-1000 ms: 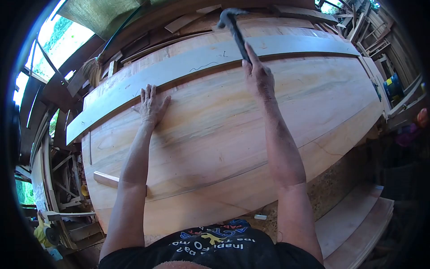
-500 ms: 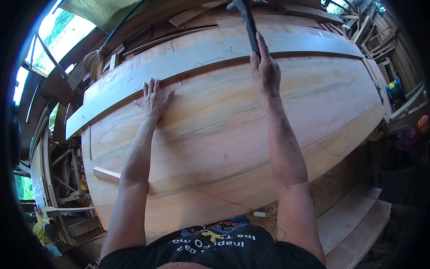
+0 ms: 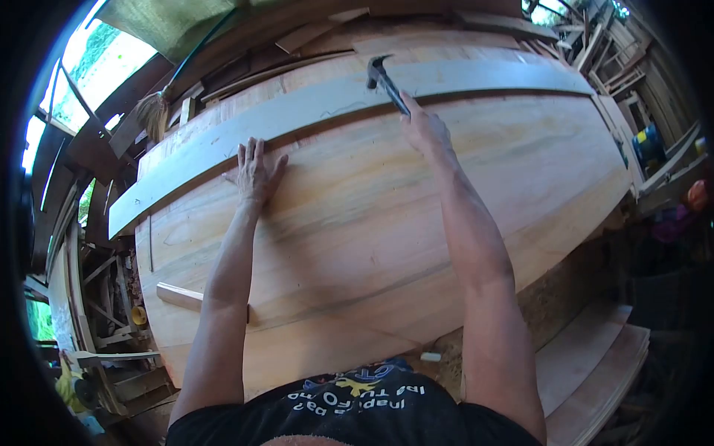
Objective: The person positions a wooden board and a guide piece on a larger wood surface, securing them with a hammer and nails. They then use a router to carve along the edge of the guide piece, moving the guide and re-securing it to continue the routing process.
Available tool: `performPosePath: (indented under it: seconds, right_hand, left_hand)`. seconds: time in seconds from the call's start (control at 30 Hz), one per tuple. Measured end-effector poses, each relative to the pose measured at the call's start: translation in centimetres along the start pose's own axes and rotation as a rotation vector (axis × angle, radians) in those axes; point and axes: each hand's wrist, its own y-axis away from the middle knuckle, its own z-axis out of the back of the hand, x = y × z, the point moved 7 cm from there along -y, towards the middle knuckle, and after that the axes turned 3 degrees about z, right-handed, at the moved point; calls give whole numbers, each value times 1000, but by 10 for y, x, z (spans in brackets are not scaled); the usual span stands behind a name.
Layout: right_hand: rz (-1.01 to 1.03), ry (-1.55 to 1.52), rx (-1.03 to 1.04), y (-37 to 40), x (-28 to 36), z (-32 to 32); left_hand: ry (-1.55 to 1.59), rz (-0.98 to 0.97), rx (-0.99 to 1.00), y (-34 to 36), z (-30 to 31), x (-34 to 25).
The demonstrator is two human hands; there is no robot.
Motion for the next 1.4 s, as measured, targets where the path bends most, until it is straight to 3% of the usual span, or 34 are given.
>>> performPosePath:
  seconds: [0.17, 0.37, 0.5, 0.6, 0.67, 0.77, 0.83, 0.9, 0.97, 1.03, 1.07, 1.13, 1.17, 1.2, 1.23, 1.3, 1.37, 1.4]
  right_hand:
    - [229, 29, -66, 3, 50, -14]
    - [395, 197, 78, -25, 136, -44]
    - [651, 251, -91, -72, 168, -84]
    - [628, 122, -440, -77, 180, -76]
    - [700, -150, -576, -47, 180, -65]
    - [793, -287, -609, 49, 152, -53]
    - [719, -286, -564, 118, 108, -54]
    - [508, -177, -440, 185, 52, -54]
    - [251, -150, -433, 240, -17, -62]
    - [180, -19, -491, 290, -47, -54]
    - [154, 44, -521, 304, -56, -49]
    - [160, -23, -533, 314, -58, -48]
    - [169, -57, -548, 313, -58, -45]
    - [161, -70, -561, 314, -59, -43]
    - [152, -87, -569, 316, -59, -43]
    - [159, -108, -575, 313, -60, -42]
    - [185, -115, -565, 314, -61, -41]
    - [178, -117, -568, 315, -62, -41]
  left_hand:
    - [-1, 24, -2, -1, -4, 4]
    - [114, 59, -138, -2, -3, 8]
    - [106, 34, -170, -4, -6, 7]
    - [83, 40, -156, -7, -13, 14]
    - [7, 45, -156, -10, -15, 17]
    - [7, 34, -113, -9, -17, 12]
    - [46, 28, -86, -7, -14, 11]
    - [79, 35, -73, -8, -15, 15]
    - [116, 24, -62, -8, -14, 12]
    - [144, -1, -49, -5, -12, 15]
    - [183, -47, -52, -5, -14, 18]
    - [379, -333, -49, -16, -38, 49]
    - [339, -468, -42, 9, 5, 44]
    - [284, -439, -140, 20, 6, 75]
    - [173, -268, -125, 47, 22, 101]
    - [43, 90, 82, 94, 20, 181]
    - [-131, 206, 132, 155, 27, 225]
    - [-342, 66, 53, 181, 18, 239]
